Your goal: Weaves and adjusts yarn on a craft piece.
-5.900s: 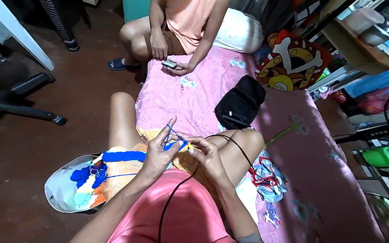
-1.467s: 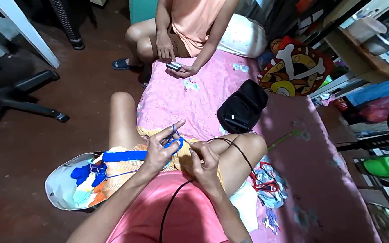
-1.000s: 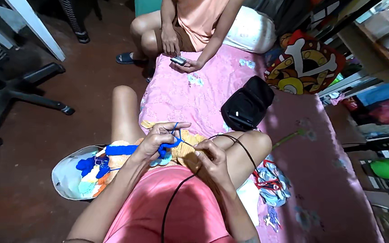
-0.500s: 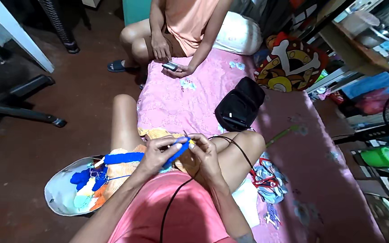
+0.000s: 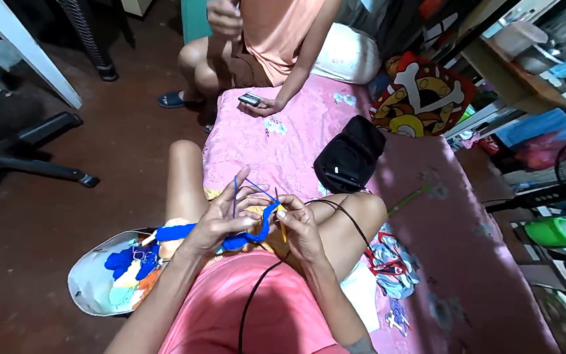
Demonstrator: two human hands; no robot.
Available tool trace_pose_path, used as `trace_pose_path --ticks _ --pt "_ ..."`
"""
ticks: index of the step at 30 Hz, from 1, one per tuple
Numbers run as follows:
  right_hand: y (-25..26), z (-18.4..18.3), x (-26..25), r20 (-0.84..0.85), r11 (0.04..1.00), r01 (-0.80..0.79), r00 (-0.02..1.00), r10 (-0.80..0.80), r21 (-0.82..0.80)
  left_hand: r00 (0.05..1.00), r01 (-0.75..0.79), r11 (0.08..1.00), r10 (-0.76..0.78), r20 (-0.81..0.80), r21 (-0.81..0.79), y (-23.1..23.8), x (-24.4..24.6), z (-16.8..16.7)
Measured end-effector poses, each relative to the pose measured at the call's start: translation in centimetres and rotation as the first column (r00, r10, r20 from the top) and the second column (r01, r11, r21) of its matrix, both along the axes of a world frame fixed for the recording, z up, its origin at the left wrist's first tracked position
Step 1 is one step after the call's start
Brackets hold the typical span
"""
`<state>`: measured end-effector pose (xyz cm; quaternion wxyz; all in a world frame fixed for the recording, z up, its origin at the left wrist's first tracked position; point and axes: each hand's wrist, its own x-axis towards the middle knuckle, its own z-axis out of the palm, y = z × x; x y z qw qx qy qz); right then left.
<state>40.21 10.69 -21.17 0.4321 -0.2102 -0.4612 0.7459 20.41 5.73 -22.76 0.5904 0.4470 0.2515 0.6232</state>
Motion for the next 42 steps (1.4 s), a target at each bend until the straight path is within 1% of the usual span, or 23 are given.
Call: trace_pose_path --ticks 2,4,6,9,11,13,15,17,20,23,29,33,35,37,39,40,42 --pt "-0.3 -0.1 -0.1 -0.003 1.000 0.010 1.000 -0.010 0.009 0.972 -0.185 0.978 0.167 -0.164 -0.098 -0.3 1.3 1.5" --pt "-0.6 -0.3 -0.1 0.010 1.000 0.017 1.000 -0.018 0.024 0.926 -0.318 0.940 0.280 -0.252 -0.125 -0.5 2.2 2.1" --pt "-0.8 -0.3 -0.3 0.024 0.999 0.038 0.999 -0.039 0.032 0.909 -0.348 0.930 0.304 -0.284 -0.118 -0.6 2.5 2.5" --pt "-1.1 0.0 -0.7 0.066 0.996 0.080 0.994 -0.083 0.049 0.909 -0.336 0.936 0.293 -0.296 -0.105 -0.9 2.7 2.7" --pt "-1.3 0.0 -1.0 0.087 0.990 0.124 0.988 -0.130 0.070 0.900 -0.325 0.941 0.278 -0.335 -0.092 -1.0 3.1 2.8" --pt "-1.4 -0.1 -1.3 0.092 0.981 0.169 0.980 -0.178 0.098 0.874 -0.336 0.939 0.279 -0.398 -0.079 -1.2 3.6 2.8" --pt "-1.4 0.0 -1.4 0.092 0.973 0.207 0.972 -0.217 0.104 0.841 -0.382 0.922 0.323 -0.434 -0.056 -1.3 4.0 2.7" --pt "-1.3 0.0 -1.3 0.087 0.970 0.225 0.969 -0.233 0.098 0.838 -0.406 0.912 0.347 -0.422 -0.056 -1.1 4.1 2.6" --pt "-1.0 0.0 -1.1 0.068 0.971 0.237 0.969 -0.239 0.024 0.880 -0.394 0.911 0.336 -0.336 -0.122 -1.1 4.0 2.8" --pt "-1.0 0.0 -1.0 0.061 0.971 0.237 0.970 -0.235 -0.026 0.890 -0.411 0.894 0.352 -0.290 -0.178 -0.9 4.1 2.6" --pt "-1.2 -0.2 -1.0 0.065 0.972 0.235 0.970 -0.235 0.006 0.865 -0.476 0.863 0.425 -0.267 -0.168 -0.8 4.3 2.1" --pt "-1.3 -0.7 -0.7 0.036 0.981 0.193 0.980 -0.193 0.021 0.869 -0.486 0.852 0.446 -0.216 -0.195 -0.9 4.4 1.9" --pt "-1.0 -0.8 -0.1 0.060 0.988 0.138 0.988 -0.142 0.063 0.856 -0.504 0.831 0.444 -0.266 -0.237 -1.1 4.1 2.7" --pt "-0.5 -0.8 0.7 0.158 0.977 0.073 0.982 -0.106 0.200 0.862 -0.490 0.825 0.411 -0.295 -0.281 -1.3 3.6 3.3" --pt "-0.2 -0.9 1.4 0.275 0.935 0.014 0.954 -0.118 0.354 0.888 -0.444 0.854 0.379 -0.262 -0.271 -1.3 2.9 2.4" --pt "0.0 -0.8 1.7 0.319 0.912 -0.020 0.940 -0.122 0.409 0.892 -0.433 0.862 0.368 -0.261 -0.265 -1.3 2.7 2.2" --pt "0.3 -0.9 2.0 0.355 0.877 -0.042 0.923 -0.150 0.479 0.896 -0.424 0.865 0.358 -0.264 -0.266 -1.4 2.6 2.0"
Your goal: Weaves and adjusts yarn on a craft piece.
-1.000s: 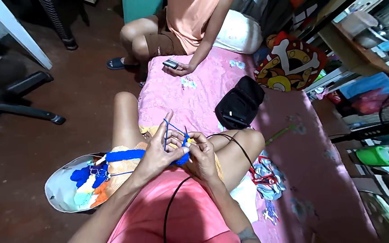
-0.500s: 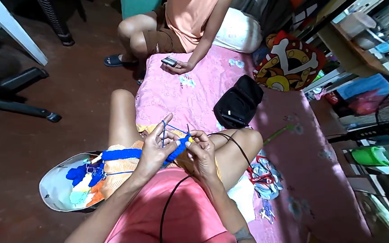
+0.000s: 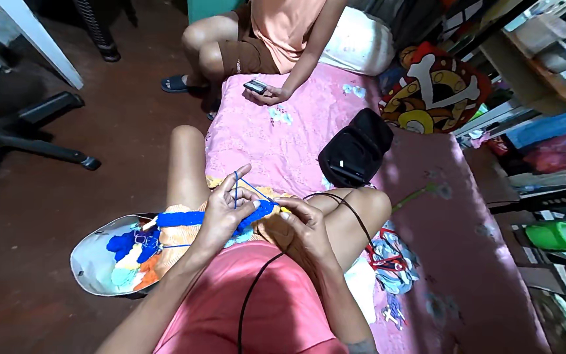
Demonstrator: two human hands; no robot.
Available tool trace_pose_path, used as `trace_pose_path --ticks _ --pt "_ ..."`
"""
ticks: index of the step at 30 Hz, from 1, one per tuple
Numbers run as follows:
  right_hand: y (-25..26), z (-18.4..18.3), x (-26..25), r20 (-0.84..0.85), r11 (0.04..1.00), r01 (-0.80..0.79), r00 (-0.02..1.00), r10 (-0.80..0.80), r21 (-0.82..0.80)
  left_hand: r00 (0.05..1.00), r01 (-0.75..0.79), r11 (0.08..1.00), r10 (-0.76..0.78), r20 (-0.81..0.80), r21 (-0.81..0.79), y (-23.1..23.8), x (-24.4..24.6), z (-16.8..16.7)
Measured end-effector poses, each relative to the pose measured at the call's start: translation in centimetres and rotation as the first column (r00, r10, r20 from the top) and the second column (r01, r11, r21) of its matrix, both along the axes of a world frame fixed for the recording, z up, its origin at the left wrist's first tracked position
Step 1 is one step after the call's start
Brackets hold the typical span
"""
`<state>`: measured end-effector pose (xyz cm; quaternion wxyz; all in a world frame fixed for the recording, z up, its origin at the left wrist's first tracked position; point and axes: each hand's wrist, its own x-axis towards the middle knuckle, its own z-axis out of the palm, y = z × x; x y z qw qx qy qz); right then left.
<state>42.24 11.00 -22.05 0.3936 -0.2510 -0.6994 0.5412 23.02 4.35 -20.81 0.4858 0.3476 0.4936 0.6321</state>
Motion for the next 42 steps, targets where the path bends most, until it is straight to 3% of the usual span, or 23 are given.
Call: trace_pose_path --ticks 6,9,13,19,23,28,31,42 --pt "0.2 -0.2 0.6 0.110 0.986 -0.007 0.994 -0.011 0.164 1.000 -0.012 1.000 0.012 -0.022 0.014 -0.2 0.1 -0.2" --pt "0.4 -0.3 1.0 0.221 0.947 -0.012 0.973 -0.063 0.321 0.998 -0.035 0.999 0.036 -0.057 0.012 -0.3 0.3 -0.2" --pt "0.0 -0.1 1.0 0.310 0.854 0.008 0.930 -0.198 0.520 0.970 -0.106 0.988 0.128 -0.205 0.116 -0.3 1.0 -0.9" --pt "-1.6 0.1 0.1 0.339 0.758 0.048 0.874 -0.347 0.650 0.900 -0.131 0.963 0.215 -0.380 0.235 -0.4 1.4 -1.9" --pt "-2.5 -0.4 -0.5 0.324 0.718 0.088 0.850 -0.416 0.691 0.854 -0.139 0.954 0.252 -0.455 0.267 -0.3 1.7 -2.5" --pt "-2.3 -0.7 -0.2 0.306 0.758 0.128 0.862 -0.403 0.639 0.958 -0.142 0.980 0.171 -0.229 0.137 -0.2 1.4 -1.4" --pt "-2.2 -0.7 -0.1 0.304 0.759 0.127 0.864 -0.401 0.639 0.967 -0.141 0.981 0.165 -0.193 0.130 -0.1 1.4 -1.3" --pt "-2.7 -0.6 -0.5 0.323 0.699 0.128 0.818 -0.475 0.703 0.881 -0.159 0.948 0.262 -0.394 0.275 -0.1 1.8 -2.5"
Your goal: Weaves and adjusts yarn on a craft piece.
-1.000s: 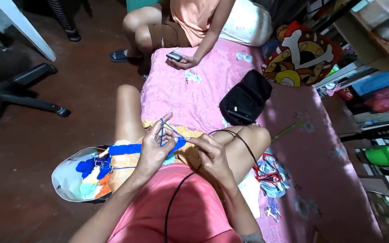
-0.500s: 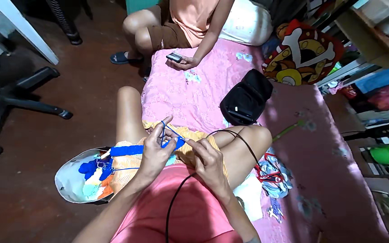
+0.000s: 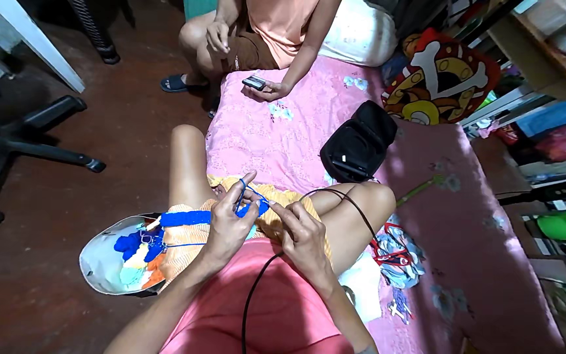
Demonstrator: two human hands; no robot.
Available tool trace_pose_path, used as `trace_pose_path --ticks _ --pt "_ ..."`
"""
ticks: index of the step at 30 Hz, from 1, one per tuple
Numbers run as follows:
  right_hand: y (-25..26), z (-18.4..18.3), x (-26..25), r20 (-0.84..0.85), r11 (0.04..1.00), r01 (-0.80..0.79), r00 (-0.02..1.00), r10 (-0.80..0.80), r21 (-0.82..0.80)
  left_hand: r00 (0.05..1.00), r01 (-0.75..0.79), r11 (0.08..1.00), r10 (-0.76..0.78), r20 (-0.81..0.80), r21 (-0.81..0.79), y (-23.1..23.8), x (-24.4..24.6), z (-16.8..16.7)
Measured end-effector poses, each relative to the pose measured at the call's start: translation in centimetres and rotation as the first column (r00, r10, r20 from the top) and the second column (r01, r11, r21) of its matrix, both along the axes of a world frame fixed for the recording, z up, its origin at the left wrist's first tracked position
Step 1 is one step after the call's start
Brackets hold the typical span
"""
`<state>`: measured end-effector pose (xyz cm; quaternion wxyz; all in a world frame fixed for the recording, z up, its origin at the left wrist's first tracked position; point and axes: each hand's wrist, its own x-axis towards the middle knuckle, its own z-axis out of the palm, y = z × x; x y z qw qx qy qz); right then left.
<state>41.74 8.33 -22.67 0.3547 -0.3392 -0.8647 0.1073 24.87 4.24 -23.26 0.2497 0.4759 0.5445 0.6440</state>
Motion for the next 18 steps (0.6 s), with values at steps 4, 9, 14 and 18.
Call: trace_pose_path --ticks 4,9,14,18 --pt "-0.2 -0.2 -0.2 0.014 0.999 0.020 1.000 -0.020 0.044 0.998 -0.008 1.000 0.008 -0.058 0.009 0.1 0.0 -0.4" --pt "-0.3 -0.5 -0.5 0.036 0.996 0.045 0.998 -0.048 0.082 0.997 0.002 1.000 -0.002 -0.073 0.001 0.2 0.0 -0.7" --pt "-0.3 -0.8 -0.6 0.040 0.992 0.050 0.998 -0.055 0.113 0.998 0.037 0.996 -0.033 0.050 -0.081 0.4 -0.4 -0.4" --pt "-0.4 -1.3 -0.8 0.040 0.989 0.066 0.997 -0.072 0.134 0.986 0.077 0.991 -0.058 0.157 -0.113 0.6 -0.5 -0.4"
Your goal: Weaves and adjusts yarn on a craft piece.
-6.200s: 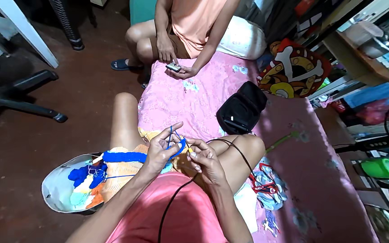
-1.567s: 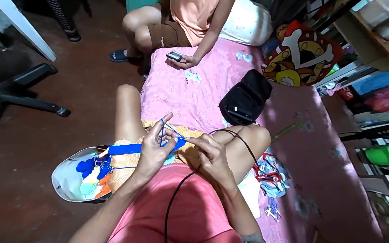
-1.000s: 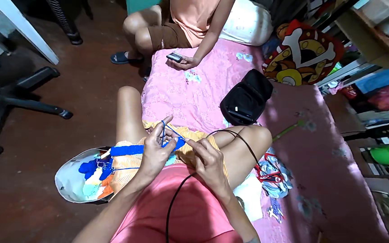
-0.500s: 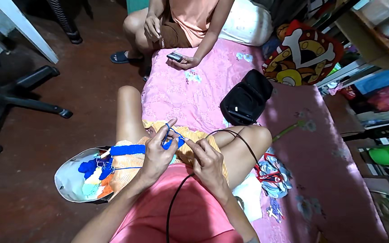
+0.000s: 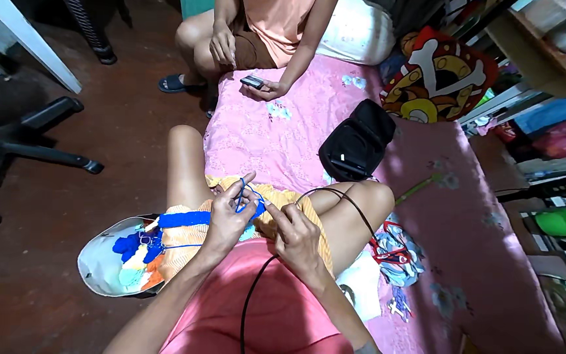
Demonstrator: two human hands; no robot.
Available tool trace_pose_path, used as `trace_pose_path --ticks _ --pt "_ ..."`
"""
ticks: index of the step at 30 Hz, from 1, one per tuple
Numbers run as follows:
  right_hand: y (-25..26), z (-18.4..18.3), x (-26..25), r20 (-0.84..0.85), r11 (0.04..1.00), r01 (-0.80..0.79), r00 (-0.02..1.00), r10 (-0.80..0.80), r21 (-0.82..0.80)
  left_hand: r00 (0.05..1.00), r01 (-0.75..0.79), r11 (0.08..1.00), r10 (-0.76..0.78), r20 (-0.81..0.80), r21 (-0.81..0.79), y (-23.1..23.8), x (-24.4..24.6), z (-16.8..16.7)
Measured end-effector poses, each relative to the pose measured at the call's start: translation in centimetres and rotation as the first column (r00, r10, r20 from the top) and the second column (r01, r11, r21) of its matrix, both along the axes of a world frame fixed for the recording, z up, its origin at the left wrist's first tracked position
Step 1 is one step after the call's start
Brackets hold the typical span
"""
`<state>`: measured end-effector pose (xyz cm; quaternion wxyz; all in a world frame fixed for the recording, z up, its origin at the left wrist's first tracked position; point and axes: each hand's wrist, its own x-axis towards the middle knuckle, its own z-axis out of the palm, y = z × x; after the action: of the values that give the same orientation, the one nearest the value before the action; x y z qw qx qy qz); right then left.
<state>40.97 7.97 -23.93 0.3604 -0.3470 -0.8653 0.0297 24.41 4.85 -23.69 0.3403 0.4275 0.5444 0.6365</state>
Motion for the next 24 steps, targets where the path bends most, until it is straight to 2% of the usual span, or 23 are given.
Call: trace_pose_path --ticks 6,8,12,15,21,24 --pt "-0.3 0.2 -0.2 0.015 0.999 0.030 0.999 -0.030 -0.023 0.969 -0.055 0.988 0.088 -0.233 0.145 -0.3 0.9 -1.4" --pt "-0.2 0.0 -0.2 -0.015 0.998 0.012 1.000 -0.013 -0.058 0.979 -0.056 0.987 0.084 -0.186 0.151 -0.2 0.9 -1.2" --pt "-0.2 -0.1 -0.1 -0.115 0.993 -0.027 0.993 0.014 -0.111 0.987 -0.089 0.990 0.073 0.142 0.108 0.0 1.1 -0.1" --pt "-0.2 -0.1 -0.1 -0.127 0.996 -0.028 0.992 0.018 -0.081 0.972 -0.041 0.997 0.023 0.234 0.070 0.1 0.9 0.2" --pt "-0.4 0.0 -0.4 -0.130 0.997 -0.011 0.992 0.001 -0.077 0.967 -0.017 0.997 -0.004 0.255 0.081 0.2 1.3 0.0" --pt "-0.4 0.2 -0.7 -0.138 0.997 -0.001 0.990 -0.011 -0.083 0.996 -0.029 0.991 0.017 0.091 0.132 -0.1 1.9 -0.2"
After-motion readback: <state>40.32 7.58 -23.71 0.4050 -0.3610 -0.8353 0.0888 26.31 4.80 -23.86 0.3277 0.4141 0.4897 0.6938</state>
